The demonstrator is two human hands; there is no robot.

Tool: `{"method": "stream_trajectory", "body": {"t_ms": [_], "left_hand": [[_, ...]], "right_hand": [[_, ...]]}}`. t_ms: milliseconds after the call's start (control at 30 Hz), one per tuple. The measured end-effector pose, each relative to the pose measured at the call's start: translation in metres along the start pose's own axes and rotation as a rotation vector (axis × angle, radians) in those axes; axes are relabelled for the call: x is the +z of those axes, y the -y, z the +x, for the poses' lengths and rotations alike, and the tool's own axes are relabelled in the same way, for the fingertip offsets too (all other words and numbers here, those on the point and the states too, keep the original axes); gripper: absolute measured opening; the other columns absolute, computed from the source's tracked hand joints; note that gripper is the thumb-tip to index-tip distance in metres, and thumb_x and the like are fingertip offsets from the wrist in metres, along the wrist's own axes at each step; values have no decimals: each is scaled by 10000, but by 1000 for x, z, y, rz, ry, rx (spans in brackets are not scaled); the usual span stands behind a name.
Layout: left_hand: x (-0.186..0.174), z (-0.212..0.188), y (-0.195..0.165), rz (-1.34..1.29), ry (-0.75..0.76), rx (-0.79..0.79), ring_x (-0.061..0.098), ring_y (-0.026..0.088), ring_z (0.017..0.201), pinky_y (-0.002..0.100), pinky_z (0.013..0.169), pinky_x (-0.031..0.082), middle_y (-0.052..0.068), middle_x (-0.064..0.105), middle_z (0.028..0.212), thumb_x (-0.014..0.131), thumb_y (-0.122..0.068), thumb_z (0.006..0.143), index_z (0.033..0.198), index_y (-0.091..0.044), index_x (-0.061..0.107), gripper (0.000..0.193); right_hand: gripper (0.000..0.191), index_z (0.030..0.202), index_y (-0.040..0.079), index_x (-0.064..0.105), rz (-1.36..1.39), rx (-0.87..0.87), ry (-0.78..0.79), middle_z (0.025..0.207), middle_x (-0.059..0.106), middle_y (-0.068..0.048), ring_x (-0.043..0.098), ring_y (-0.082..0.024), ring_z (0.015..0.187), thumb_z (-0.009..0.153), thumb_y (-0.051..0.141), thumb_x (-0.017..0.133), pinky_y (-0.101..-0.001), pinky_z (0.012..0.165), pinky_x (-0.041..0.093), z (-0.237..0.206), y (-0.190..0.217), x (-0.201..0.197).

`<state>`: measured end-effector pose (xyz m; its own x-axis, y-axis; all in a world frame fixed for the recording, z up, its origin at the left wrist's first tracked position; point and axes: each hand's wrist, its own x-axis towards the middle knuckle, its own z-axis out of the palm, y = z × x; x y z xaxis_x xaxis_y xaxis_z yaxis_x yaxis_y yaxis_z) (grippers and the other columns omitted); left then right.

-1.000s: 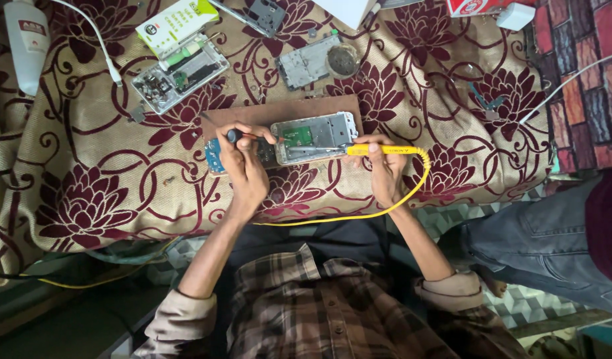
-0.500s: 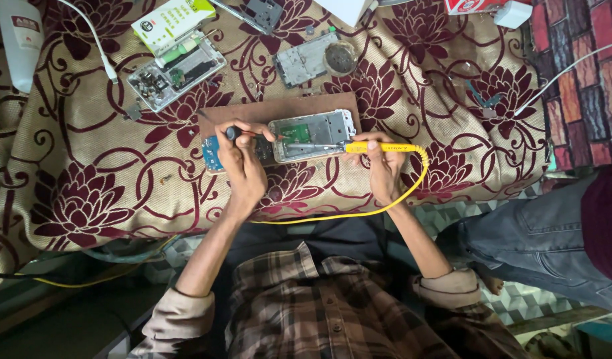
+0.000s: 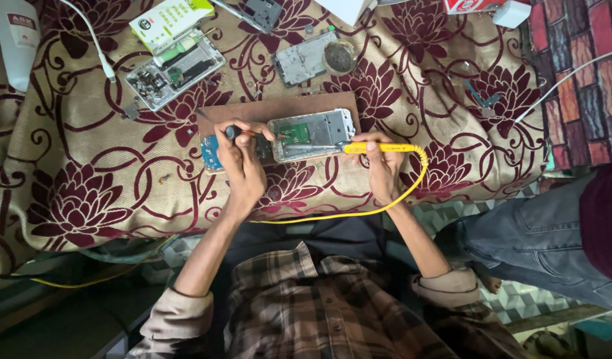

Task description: The person uses a soldering iron and a desoldering pump to work on a disassembled mobile phone motherboard. They repeatedly apply heat and suction to specific points on the circuit board while holding the device steady.

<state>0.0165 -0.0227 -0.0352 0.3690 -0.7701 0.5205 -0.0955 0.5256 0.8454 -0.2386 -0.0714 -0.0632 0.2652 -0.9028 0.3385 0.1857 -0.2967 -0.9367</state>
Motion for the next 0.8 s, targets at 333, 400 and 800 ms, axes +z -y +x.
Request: {"method": "stream_trajectory", "body": {"t_ms": [333, 400, 800], "left_hand": [[0, 1, -2, -42, 10, 8, 515, 62, 760, 243, 729, 474, 126, 637, 962, 303, -55, 1180, 1182, -12, 389, 97], [0, 1, -1, -35, -1, -9, 473, 51, 726, 226, 681, 421, 126, 646, 956, 311, -58, 1177, 1179, -13, 396, 97], [1, 3, -7, -1, 4, -33, 483, 55, 735, 209, 661, 375, 128, 669, 960, 324, -64, 1174, 1178, -16, 400, 89]], "right_hand": [[346, 1135, -50, 606, 56, -13, -29, 888, 722, -150, 686, -163, 770, 1147, 267, 467, -279, 690, 511, 2, 0, 2], [348, 1136, -49, 609, 41, 2, -13, 895, 726, -156, 664, -156, 765, 1151, 270, 472, -277, 697, 499, 2, 1, 1], [357, 1130, -37, 617, 2, -17, -14, 894, 723, -147, 699, -165, 770, 1144, 295, 485, -273, 687, 522, 3, -1, 0]]}}
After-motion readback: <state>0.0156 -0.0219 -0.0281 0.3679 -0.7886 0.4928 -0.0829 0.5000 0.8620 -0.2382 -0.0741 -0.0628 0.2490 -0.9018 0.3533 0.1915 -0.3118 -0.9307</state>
